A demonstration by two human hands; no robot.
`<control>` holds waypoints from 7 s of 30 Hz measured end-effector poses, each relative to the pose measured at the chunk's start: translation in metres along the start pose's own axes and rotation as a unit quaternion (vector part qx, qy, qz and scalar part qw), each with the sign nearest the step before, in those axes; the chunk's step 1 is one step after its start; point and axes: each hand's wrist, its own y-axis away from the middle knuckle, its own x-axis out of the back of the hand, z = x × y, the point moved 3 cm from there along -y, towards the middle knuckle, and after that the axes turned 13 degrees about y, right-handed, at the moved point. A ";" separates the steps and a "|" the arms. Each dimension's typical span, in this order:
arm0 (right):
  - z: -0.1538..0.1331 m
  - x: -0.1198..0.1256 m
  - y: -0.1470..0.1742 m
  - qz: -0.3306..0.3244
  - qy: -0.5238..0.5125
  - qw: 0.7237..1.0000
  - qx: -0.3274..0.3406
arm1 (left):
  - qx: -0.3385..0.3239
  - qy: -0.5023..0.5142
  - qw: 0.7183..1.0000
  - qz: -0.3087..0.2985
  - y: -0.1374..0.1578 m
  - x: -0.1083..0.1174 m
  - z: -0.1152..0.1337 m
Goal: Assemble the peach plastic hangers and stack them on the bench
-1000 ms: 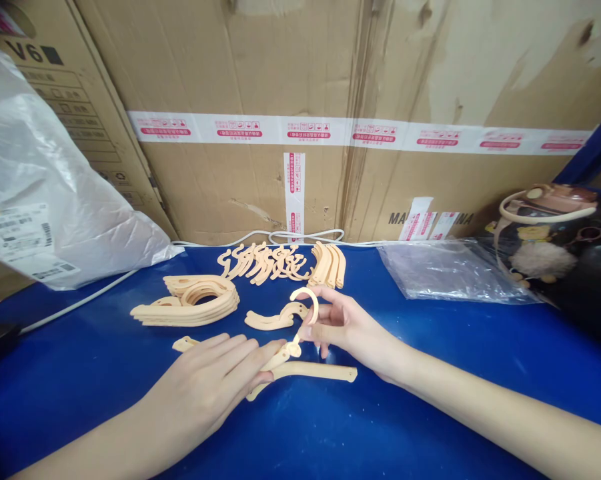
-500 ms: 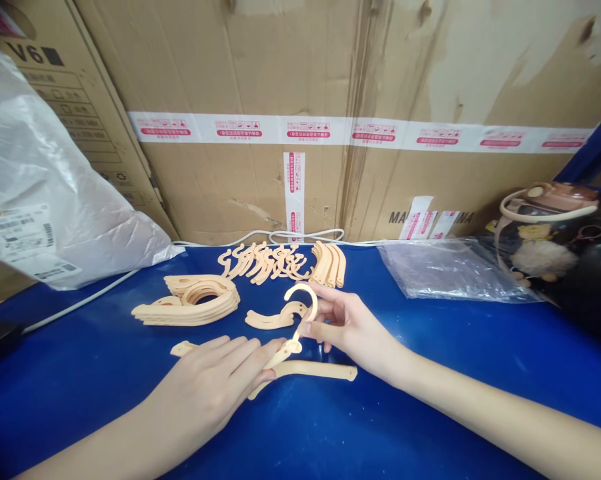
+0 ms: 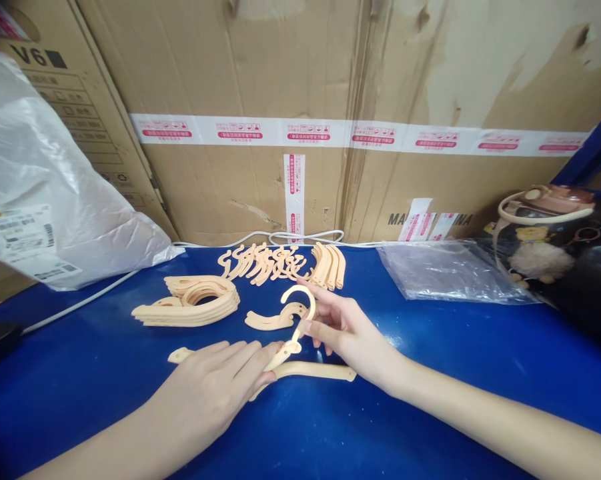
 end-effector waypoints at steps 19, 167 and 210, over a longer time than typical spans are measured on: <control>-0.008 -0.003 0.004 -0.002 0.003 1.000 0.025 | 0.004 0.007 1.000 0.004 -0.001 0.004 0.002; -0.008 -0.014 0.043 -0.047 0.582 0.785 0.207 | 0.446 0.602 0.648 -0.136 -0.007 -0.005 -0.009; -0.008 0.017 0.026 0.095 0.556 0.808 0.169 | 0.090 0.226 0.960 -0.142 -0.008 0.007 -0.008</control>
